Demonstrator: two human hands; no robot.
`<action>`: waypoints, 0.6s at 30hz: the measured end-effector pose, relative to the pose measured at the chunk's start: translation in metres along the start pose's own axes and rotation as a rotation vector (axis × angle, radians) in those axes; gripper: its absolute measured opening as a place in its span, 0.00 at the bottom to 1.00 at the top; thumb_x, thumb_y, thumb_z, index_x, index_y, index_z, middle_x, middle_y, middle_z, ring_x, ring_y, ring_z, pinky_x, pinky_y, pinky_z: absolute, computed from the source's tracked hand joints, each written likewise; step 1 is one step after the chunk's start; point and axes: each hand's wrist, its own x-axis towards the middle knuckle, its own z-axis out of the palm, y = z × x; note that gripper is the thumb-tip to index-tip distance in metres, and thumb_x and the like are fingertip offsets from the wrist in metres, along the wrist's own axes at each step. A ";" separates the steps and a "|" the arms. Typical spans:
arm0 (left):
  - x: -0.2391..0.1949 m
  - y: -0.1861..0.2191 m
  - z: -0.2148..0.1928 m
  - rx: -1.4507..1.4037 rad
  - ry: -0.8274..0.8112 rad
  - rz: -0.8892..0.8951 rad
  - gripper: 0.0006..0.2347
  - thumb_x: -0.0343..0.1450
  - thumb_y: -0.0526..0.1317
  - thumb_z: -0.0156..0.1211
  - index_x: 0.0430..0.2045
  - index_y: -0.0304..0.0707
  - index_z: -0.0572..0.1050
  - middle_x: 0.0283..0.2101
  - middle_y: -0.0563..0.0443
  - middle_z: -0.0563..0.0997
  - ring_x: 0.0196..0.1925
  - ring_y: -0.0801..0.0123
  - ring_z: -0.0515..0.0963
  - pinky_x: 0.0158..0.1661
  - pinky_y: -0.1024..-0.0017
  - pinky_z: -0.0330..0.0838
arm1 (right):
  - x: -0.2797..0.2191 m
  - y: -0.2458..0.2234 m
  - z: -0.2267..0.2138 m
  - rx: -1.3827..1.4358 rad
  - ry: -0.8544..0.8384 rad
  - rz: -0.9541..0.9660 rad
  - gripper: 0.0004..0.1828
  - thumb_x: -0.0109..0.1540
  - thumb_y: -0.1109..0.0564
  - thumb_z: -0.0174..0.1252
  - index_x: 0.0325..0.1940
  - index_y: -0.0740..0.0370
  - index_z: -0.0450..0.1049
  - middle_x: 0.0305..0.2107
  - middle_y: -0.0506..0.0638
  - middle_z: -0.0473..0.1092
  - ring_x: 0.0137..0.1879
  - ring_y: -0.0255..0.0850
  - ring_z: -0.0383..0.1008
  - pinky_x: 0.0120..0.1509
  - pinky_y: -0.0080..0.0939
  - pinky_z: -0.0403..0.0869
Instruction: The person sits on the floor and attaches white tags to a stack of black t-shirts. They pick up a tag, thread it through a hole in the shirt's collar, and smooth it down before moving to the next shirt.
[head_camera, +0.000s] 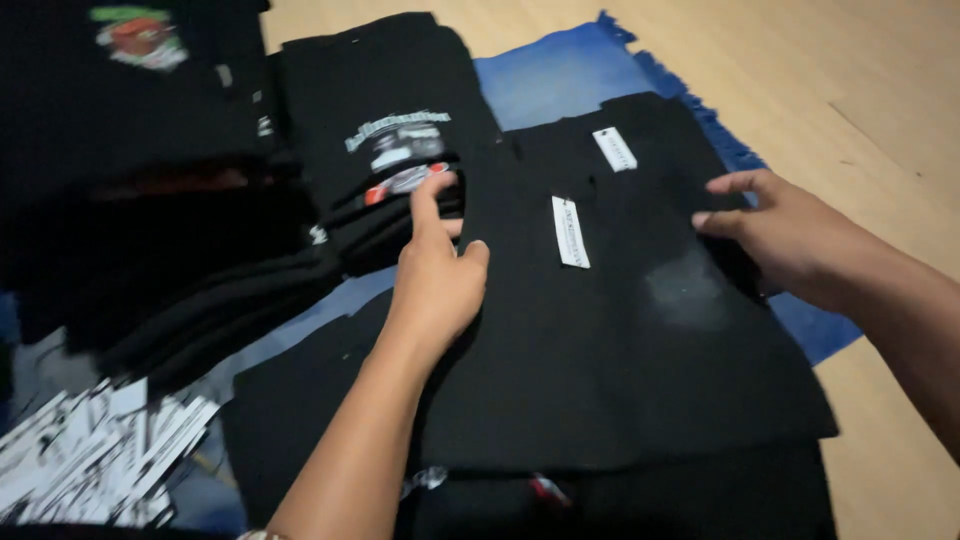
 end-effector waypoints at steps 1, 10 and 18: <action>0.002 0.008 0.004 0.002 -0.009 0.004 0.33 0.66 0.31 0.49 0.69 0.56 0.51 0.48 0.48 0.84 0.33 0.63 0.85 0.39 0.65 0.75 | 0.000 0.003 -0.005 0.005 0.006 0.007 0.23 0.70 0.60 0.50 0.71 0.54 0.61 0.51 0.65 0.68 0.54 0.56 0.72 0.52 0.57 0.70; 0.050 0.013 0.046 0.057 0.034 0.079 0.18 0.66 0.31 0.46 0.44 0.46 0.83 0.55 0.52 0.81 0.48 0.65 0.82 0.50 0.71 0.74 | 0.023 0.008 -0.036 0.219 -0.062 0.020 0.19 0.70 0.71 0.40 0.56 0.71 0.76 0.45 0.64 0.69 0.50 0.49 0.68 0.56 0.47 0.65; 0.087 0.032 0.077 -0.048 -0.105 -0.089 0.25 0.62 0.29 0.45 0.53 0.39 0.79 0.45 0.46 0.86 0.41 0.65 0.85 0.45 0.75 0.76 | 0.104 0.033 -0.057 0.137 0.052 -0.064 0.22 0.69 0.72 0.42 0.58 0.62 0.77 0.44 0.62 0.72 0.45 0.46 0.73 0.50 0.44 0.70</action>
